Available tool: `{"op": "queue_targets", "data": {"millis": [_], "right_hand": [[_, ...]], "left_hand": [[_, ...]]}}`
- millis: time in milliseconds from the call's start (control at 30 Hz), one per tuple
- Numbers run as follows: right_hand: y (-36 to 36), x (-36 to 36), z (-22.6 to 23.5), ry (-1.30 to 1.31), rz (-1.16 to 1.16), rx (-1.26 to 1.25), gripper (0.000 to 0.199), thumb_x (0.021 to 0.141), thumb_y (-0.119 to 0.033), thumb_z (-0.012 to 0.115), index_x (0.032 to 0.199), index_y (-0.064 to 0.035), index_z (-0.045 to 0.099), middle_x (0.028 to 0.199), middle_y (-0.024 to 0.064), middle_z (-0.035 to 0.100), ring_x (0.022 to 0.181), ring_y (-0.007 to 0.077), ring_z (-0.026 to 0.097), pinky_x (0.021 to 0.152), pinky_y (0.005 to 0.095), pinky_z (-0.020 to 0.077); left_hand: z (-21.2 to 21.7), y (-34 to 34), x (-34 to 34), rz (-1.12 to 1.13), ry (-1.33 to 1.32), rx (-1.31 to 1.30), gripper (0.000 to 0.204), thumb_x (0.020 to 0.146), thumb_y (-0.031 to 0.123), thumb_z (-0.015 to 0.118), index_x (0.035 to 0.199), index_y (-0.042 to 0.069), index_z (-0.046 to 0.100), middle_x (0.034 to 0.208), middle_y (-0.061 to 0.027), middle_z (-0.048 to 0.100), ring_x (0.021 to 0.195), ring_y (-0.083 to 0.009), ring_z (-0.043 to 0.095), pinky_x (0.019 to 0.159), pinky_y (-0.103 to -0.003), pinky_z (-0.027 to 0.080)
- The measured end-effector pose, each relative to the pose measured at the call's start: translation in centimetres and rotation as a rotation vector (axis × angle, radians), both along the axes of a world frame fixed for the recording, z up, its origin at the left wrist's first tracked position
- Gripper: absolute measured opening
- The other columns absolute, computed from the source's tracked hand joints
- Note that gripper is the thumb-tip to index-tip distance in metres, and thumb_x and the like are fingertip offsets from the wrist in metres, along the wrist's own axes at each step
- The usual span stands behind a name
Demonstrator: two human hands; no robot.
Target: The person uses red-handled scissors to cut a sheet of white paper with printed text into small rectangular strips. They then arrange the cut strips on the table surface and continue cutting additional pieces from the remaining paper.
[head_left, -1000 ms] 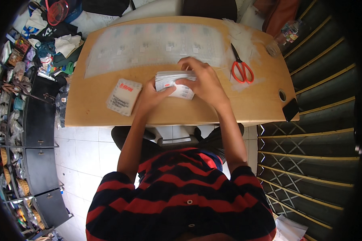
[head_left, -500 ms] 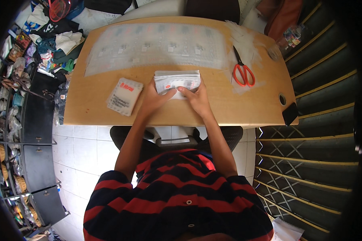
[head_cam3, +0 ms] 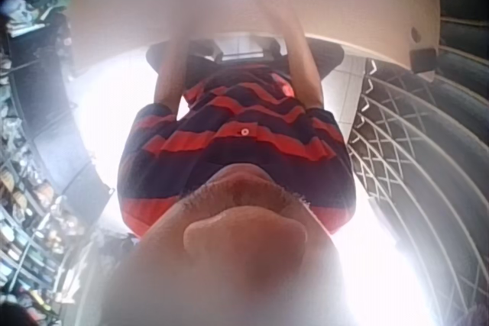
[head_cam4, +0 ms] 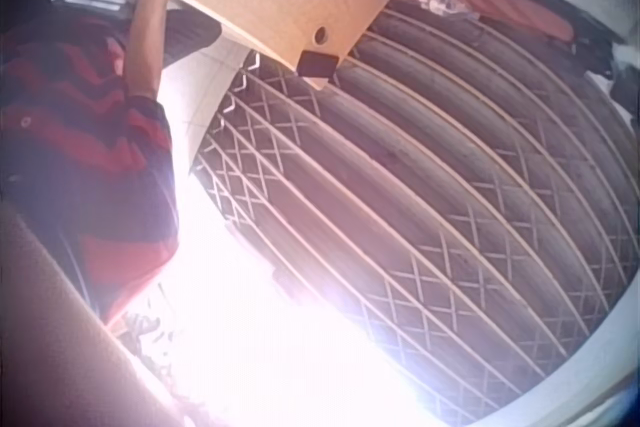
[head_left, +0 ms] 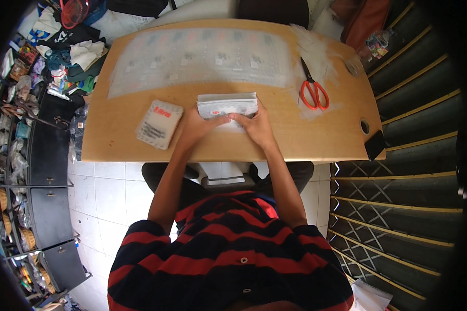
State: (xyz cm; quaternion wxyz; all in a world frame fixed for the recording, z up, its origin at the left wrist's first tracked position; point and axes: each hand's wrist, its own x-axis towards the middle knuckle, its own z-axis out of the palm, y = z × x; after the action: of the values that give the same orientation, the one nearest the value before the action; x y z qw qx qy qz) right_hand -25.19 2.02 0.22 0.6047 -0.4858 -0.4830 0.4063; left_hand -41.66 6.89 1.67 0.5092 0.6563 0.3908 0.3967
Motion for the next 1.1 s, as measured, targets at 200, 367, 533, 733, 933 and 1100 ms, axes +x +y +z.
{"op": "queue_targets", "data": {"millis": [200, 367, 533, 733, 933, 1100], "right_hand": [[-0.2, -0.5, -0.1, 0.004, -0.006, -0.004, 0.042, 0.077, -0.002, 0.073, 0.115, 0.0009, 0.054, 0.102, 0.0082, 0.065, 0.093, 0.0131, 0.059, 0.084, 0.0290, 0.0481], [-1.1, -0.3, 1.3, 0.037, 0.017, -0.078, 0.040, 0.079, -0.004, 0.073, 0.114, 0.0026, 0.054, 0.102, 0.0092, 0.065, 0.093, 0.0133, 0.059, 0.083, 0.0288, 0.0480], [-2.8, 4.0, 3.5, 0.064, 0.333, -0.097, 0.032, 0.081, -0.008, 0.072, 0.106, 0.0018, 0.055, 0.094, 0.0065, 0.064, 0.087, 0.0120, 0.058, 0.076, 0.0278, 0.0475], [-3.0, 1.8, 1.6, -0.163, 0.189, -0.153, 0.031, 0.087, -0.010, 0.065, 0.113, 0.0028, 0.056, 0.100, 0.0084, 0.064, 0.090, 0.0115, 0.057, 0.081, 0.0288, 0.0465], [-4.1, 1.2, -0.6, 0.376, -0.097, -0.191, 0.036, 0.089, -0.012, 0.062, 0.118, 0.0062, 0.052, 0.110, 0.0113, 0.062, 0.097, 0.0156, 0.058, 0.087, 0.0295, 0.0452], [-3.7, 0.2, -0.7, -0.145, -0.286, -0.167, 0.040, 0.088, -0.017, 0.062, 0.116, 0.0091, 0.051, 0.110, 0.0192, 0.062, 0.098, 0.0236, 0.060, 0.088, 0.0332, 0.0455]], "left_hand": [[0.3, -0.6, -0.4, -0.047, -0.039, -0.170, 0.040, 0.074, 0.014, 0.079, 0.107, -0.001, 0.062, 0.100, -0.0073, 0.067, 0.090, -0.0127, 0.062, 0.080, -0.028, 0.050], [0.9, -0.3, -0.8, -0.074, -0.022, -0.118, 0.043, 0.071, 0.016, 0.079, 0.107, -0.002, 0.062, 0.099, -0.0079, 0.067, 0.089, -0.0139, 0.063, 0.080, -0.029, 0.049], [4.4, 2.3, -2.4, -0.450, 0.314, 0.015, 0.052, 0.063, 0.018, 0.080, 0.108, -0.002, 0.062, 0.097, -0.0117, 0.068, 0.085, -0.0176, 0.063, 0.077, -0.031, 0.049], [6.1, 4.6, -0.3, -0.760, 0.700, 0.178, 0.064, 0.059, 0.017, 0.081, 0.115, 0.000, 0.056, 0.102, -0.0142, 0.064, 0.092, -0.0208, 0.062, 0.077, -0.032, 0.049], [0.3, 3.2, 0.8, -0.018, -0.111, -0.121, 0.076, 0.069, 0.024, 0.079, 0.127, 0.000, 0.038, 0.108, -0.0184, 0.061, 0.092, -0.0282, 0.063, 0.082, -0.036, 0.048], [-3.7, -0.7, 2.7, 0.034, -0.031, 0.070, 0.071, 0.079, 0.024, 0.070, 0.130, -0.006, 0.031, 0.119, -0.0276, 0.052, 0.104, -0.0370, 0.058, 0.088, -0.039, 0.046]]}}
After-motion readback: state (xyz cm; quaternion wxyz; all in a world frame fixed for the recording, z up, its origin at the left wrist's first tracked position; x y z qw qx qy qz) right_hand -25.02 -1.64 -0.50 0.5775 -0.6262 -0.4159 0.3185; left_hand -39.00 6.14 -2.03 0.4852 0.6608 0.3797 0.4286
